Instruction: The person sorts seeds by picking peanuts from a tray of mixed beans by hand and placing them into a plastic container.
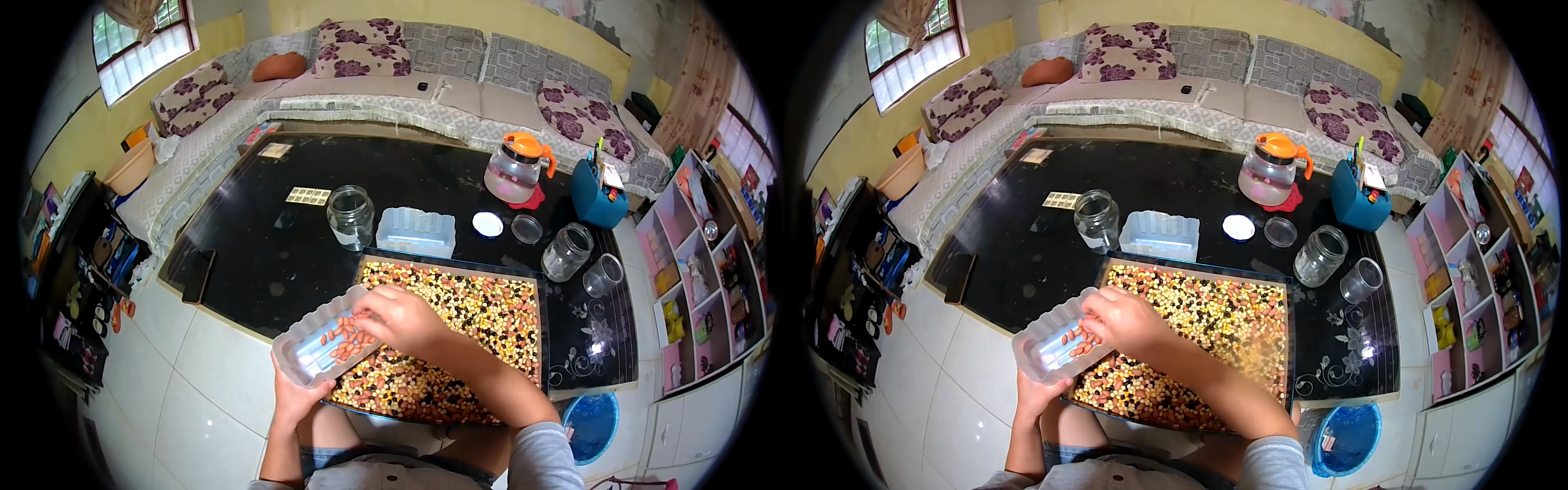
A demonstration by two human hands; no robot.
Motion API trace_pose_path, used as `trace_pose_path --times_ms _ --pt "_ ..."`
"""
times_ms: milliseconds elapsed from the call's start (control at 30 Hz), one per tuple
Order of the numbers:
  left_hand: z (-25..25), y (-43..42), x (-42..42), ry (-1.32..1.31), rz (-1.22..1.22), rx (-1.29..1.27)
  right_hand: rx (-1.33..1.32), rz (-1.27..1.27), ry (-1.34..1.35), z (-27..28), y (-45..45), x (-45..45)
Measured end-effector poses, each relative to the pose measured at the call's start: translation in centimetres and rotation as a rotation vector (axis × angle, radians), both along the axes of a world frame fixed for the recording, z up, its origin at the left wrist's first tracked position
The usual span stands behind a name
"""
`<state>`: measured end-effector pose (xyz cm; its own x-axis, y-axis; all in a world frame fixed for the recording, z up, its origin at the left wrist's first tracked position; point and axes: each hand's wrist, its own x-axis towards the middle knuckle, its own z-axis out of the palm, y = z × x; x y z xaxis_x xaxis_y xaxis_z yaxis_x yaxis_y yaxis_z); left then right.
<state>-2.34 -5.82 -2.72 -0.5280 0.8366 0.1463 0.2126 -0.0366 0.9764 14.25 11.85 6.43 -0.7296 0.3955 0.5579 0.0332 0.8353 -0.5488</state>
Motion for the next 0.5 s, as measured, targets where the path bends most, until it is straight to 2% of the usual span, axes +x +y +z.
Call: trace_pose_path --times_ms 167,367,500 --pt "0.0 0.1 0.0 -0.025 0.0 0.012 -0.085 -0.056 0.008 -0.4 0.9 1.6" --pt "0.2 0.1 0.1 -0.061 -0.01 0.007 -0.149 -0.514 -0.251 -3.6 6.2 8.2" --pt "0.0 0.1 0.1 -0.043 -0.003 0.02 -0.119 -0.676 -0.287 -7.1 9.1 12.4"
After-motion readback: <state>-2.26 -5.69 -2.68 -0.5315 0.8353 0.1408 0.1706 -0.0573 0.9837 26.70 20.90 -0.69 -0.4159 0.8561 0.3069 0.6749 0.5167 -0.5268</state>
